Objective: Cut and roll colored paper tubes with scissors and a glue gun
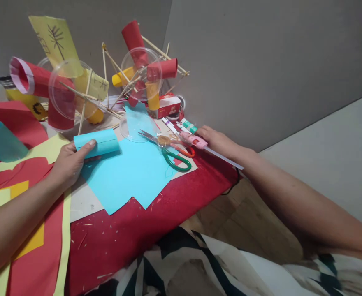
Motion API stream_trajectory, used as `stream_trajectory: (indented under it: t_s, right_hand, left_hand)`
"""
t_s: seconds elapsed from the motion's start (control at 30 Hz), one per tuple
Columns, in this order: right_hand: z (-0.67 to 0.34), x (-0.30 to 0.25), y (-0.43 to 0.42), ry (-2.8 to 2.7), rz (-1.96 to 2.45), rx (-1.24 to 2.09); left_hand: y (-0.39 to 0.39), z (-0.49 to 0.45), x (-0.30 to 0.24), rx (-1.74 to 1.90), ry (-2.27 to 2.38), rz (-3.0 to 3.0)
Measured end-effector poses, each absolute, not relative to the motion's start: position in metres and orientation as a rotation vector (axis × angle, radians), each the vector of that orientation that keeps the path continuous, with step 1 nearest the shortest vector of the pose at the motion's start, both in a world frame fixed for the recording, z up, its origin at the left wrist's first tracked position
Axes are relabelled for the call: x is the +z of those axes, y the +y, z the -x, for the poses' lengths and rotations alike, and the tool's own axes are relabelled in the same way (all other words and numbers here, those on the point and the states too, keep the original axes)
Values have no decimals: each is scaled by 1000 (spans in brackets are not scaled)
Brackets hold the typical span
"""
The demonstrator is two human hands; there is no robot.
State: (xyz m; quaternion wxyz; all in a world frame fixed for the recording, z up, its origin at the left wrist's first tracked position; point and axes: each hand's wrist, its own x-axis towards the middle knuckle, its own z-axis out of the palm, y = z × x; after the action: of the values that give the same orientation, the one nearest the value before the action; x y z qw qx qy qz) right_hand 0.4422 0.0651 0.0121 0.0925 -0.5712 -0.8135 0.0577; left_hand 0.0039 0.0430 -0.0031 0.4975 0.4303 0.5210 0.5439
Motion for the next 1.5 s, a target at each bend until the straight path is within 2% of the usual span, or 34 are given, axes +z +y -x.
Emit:
stream_trajectory:
  t_s: [0.47,0.7,0.9,0.97,1.1,1.33,1.5]
  right_hand:
    - [-451,1,86,-2578,1934,-6]
    - [-455,33,82,-2785,1891,148]
    - [-405,63,55,-2692,1812,8]
    - [-377,59,45,-2777,1673,52]
    - [-344,41,42,-2827,1702,-102]
    - [-355,29,68,-2652,1866,-234]
    - [-358,33,86,-2541,1995,-115]
  left_hand:
    - [47,0,-10,1309,1251,-1059]
    - [40,-7,1,1279,1270,-1003]
    - [38,-9,4,1293,1280,-1000]
    - [39,-8,1,1326,1252,-1015]
    - [42,-5,-5,1359,1221,-1039]
    - [37,-7,-14,1324,1199,-1151]
    - [33,-8,-21,1229,1057,-1340]
